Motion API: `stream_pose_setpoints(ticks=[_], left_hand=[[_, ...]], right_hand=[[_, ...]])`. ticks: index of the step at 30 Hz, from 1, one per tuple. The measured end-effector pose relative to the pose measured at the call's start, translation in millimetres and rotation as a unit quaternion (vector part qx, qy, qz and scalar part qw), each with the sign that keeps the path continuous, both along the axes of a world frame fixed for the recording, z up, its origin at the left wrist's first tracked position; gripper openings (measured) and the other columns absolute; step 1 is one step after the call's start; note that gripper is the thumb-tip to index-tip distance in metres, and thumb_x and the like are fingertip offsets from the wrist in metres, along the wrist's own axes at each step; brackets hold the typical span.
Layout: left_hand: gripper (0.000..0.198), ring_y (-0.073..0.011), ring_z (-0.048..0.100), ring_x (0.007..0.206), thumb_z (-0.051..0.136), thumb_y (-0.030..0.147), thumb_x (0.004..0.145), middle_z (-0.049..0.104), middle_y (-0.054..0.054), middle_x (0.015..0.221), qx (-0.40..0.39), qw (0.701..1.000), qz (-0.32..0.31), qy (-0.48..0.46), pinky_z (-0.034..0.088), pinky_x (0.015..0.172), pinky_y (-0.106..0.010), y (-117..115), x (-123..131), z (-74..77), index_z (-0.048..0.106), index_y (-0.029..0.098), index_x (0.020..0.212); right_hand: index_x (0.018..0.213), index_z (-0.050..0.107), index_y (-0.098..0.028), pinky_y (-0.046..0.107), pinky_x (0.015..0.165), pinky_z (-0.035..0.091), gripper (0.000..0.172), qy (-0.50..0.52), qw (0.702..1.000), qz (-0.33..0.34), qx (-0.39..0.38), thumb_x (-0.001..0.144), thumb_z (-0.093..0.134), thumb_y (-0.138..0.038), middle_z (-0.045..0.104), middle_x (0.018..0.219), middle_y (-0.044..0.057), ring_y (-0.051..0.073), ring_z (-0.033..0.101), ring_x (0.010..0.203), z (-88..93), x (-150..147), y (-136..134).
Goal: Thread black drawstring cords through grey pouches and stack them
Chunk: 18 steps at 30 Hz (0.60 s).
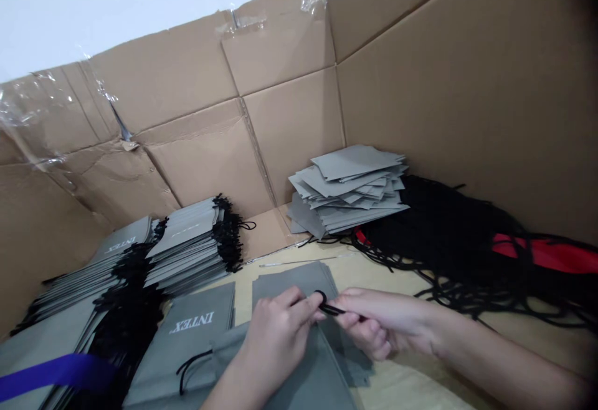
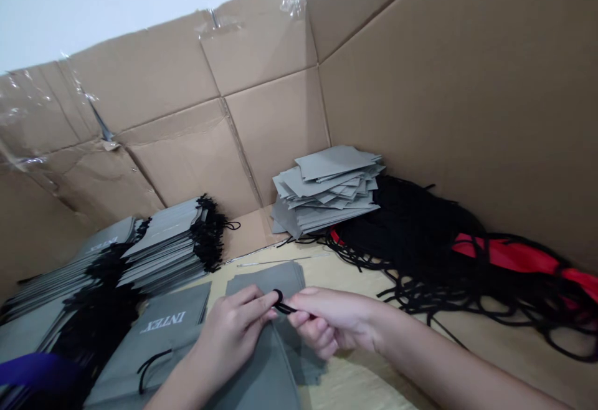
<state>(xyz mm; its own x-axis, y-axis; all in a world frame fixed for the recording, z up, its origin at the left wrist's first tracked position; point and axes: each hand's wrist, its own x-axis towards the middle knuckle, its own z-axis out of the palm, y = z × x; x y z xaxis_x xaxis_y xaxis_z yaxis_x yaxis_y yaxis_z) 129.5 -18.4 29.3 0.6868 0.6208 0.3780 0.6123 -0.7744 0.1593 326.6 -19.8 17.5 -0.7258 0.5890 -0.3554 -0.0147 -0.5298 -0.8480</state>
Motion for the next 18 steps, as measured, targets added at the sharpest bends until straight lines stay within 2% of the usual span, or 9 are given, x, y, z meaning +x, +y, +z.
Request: stream_pose_setpoints(ticks=[5,9,11,14,16,18], left_hand=[[0.025,-0.0157,0.056,0.058,0.036,0.029,0.091,0.062,-0.004,0.072,0.049,0.994,-0.027,0.09,0.033,0.051,-0.024,1.6,-1.9,-1.6,0.059,0.02,0.097],[0.025,-0.0153,0.056,0.061,0.037,0.029,0.09,0.063,-0.004,0.072,0.01,0.998,-0.016,0.06,0.033,0.054,-0.025,0.8,-2.2,-2.4,0.06,0.018,0.088],[0.023,-0.0137,0.054,0.061,0.04,0.028,0.088,0.061,-0.003,0.069,-0.044,0.999,0.002,0.002,0.033,0.056,-0.023,0.4,-1.3,-1.8,0.059,0.018,0.083],[0.026,-0.0113,0.048,0.058,0.042,0.031,0.087,0.055,0.0,0.064,-0.137,0.985,0.023,-0.1,0.032,0.055,-0.021,1.1,1.7,0.0,0.057,0.016,0.072],[0.03,-0.0104,0.044,0.057,0.043,0.035,0.087,0.052,0.001,0.061,-0.2,0.965,0.031,-0.168,0.031,0.054,-0.02,2.9,4.2,0.2,0.055,0.016,0.067],[0.033,-0.0101,0.042,0.057,0.044,0.037,0.086,0.05,0.002,0.059,-0.256,0.938,0.032,-0.231,0.031,0.054,-0.02,5.3,6.6,-1.5,0.053,0.015,0.064]], right_hand=[[0.059,0.033,-0.019,0.016,0.035,0.01,0.033,0.044,0.996,0.01,-0.077,0.086,0.04,-0.035,0.021,0.041,-0.011,0.004,0.009,0.037,-7.4,3.5,3.0],[0.059,0.032,-0.019,0.017,0.036,0.01,0.038,0.043,0.998,0.012,-0.051,0.084,0.046,-0.043,0.021,0.041,-0.011,0.004,0.01,0.037,-0.6,1.5,-0.8],[0.062,0.035,-0.019,0.017,0.035,0.009,0.041,0.016,1.0,-0.022,0.008,0.083,0.046,-0.052,0.022,0.042,-0.011,0.004,0.01,0.037,1.9,-1.9,-2.4],[0.074,0.043,-0.018,0.017,0.035,0.013,0.043,-0.012,0.981,-0.104,0.161,0.079,0.045,-0.061,0.033,0.046,-0.01,0.003,0.018,0.036,-4.2,-11.5,-2.9],[0.086,0.043,-0.018,0.016,0.036,0.019,0.041,-0.006,0.954,-0.146,0.26,0.078,0.05,-0.058,0.043,0.054,-0.007,0.004,0.029,0.039,-13.8,-19.6,-2.9],[0.096,0.041,-0.02,0.015,0.039,0.026,0.036,-0.005,0.936,-0.174,0.307,0.081,0.051,-0.051,0.047,0.064,-0.006,0.004,0.036,0.043,-23.5,-26.9,-3.9]])
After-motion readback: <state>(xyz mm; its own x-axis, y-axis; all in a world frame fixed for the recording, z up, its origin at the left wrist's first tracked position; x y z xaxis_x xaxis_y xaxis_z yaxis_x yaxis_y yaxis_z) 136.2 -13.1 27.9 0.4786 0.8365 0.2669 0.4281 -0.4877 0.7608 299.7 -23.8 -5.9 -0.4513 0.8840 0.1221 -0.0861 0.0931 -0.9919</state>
